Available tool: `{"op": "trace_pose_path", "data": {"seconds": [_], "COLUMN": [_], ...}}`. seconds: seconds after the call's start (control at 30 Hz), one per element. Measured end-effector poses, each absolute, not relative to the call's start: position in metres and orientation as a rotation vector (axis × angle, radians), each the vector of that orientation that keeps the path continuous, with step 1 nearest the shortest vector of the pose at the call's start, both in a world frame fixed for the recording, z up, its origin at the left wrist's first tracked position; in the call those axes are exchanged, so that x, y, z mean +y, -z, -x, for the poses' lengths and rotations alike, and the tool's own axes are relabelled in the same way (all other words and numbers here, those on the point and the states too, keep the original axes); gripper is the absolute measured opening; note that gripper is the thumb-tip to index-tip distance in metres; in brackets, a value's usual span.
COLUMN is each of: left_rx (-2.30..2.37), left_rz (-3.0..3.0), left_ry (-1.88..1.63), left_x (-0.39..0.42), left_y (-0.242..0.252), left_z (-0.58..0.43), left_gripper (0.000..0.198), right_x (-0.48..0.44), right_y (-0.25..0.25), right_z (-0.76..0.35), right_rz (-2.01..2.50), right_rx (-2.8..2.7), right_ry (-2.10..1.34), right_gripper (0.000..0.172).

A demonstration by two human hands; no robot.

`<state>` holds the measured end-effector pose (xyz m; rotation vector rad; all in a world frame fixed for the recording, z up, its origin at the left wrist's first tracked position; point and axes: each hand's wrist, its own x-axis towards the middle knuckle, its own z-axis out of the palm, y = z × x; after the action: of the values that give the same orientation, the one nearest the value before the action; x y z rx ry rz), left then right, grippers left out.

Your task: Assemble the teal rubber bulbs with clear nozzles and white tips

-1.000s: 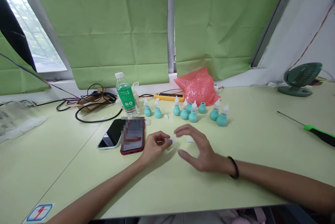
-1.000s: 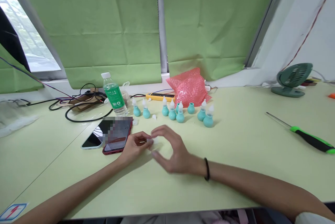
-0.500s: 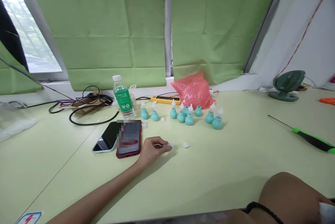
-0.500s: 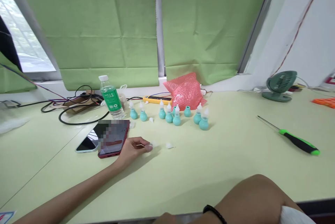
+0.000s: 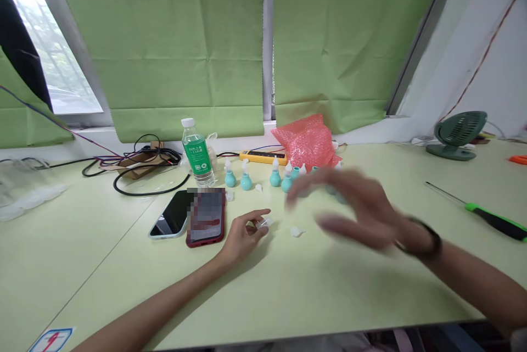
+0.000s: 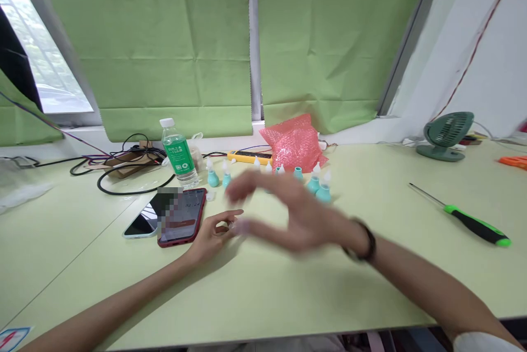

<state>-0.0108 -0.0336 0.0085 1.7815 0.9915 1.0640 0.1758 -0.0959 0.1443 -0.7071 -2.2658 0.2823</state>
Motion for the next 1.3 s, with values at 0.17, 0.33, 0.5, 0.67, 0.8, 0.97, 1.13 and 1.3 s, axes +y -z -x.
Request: {"op": "trace_pose_path", "data": {"seconds": [0.17, 0.33, 0.5, 0.67, 0.8, 0.97, 1.13, 1.3], "left_rx": [1.021, 1.007, 0.991, 0.992, 0.928, 0.819, 0.820, 0.825], "left_rz": [-1.833, -1.730, -1.706, -1.653, -1.622, -1.587, -1.416, -1.355], "left_ry": [-1.007, -1.054, -1.082, -1.128, -1.115, -1.093, -1.058, -0.935], "left_x": [-0.034, -0.030, -0.028, -0.029, -0.031, -0.035, -0.036, -0.040], "left_y": [-0.010, -0.004, -0.003, -0.006, -0.009, -0.013, -0.016, -0.023], "left_z": [0.011, 0.013, 0.015, 0.014, 0.012, 0.011, 0.012, 0.013], "left_gripper": [0.034, 0.042, 0.029, 0.027, 0.029, 0.032, 0.039, 0.043], "right_x": [0.035, 0.087, 0.090, 0.071, 0.017, -0.049, -0.056, -0.053], "right_y": [-0.145, -0.106, -0.102, -0.133, -0.131, -0.072, -0.034, -0.028], "right_z": [-0.252, -0.277, -0.273, -0.278, -0.254, -0.200, -0.183, -0.182], "right_rz": [1.746, 2.158, 2.089, 1.887, 1.202, 1.000, 1.024, 1.023], "right_rx": [-2.297, -2.388, -2.414, -2.252, -2.098, -2.284, -2.293, -2.333], "right_ry": [0.362, 0.181, 0.134, 0.301, -0.075, -0.090, 0.139, 0.052], "right_gripper": [0.040, 0.045, 0.025, 0.021, 0.020, 0.019, 0.021, 0.023]}}
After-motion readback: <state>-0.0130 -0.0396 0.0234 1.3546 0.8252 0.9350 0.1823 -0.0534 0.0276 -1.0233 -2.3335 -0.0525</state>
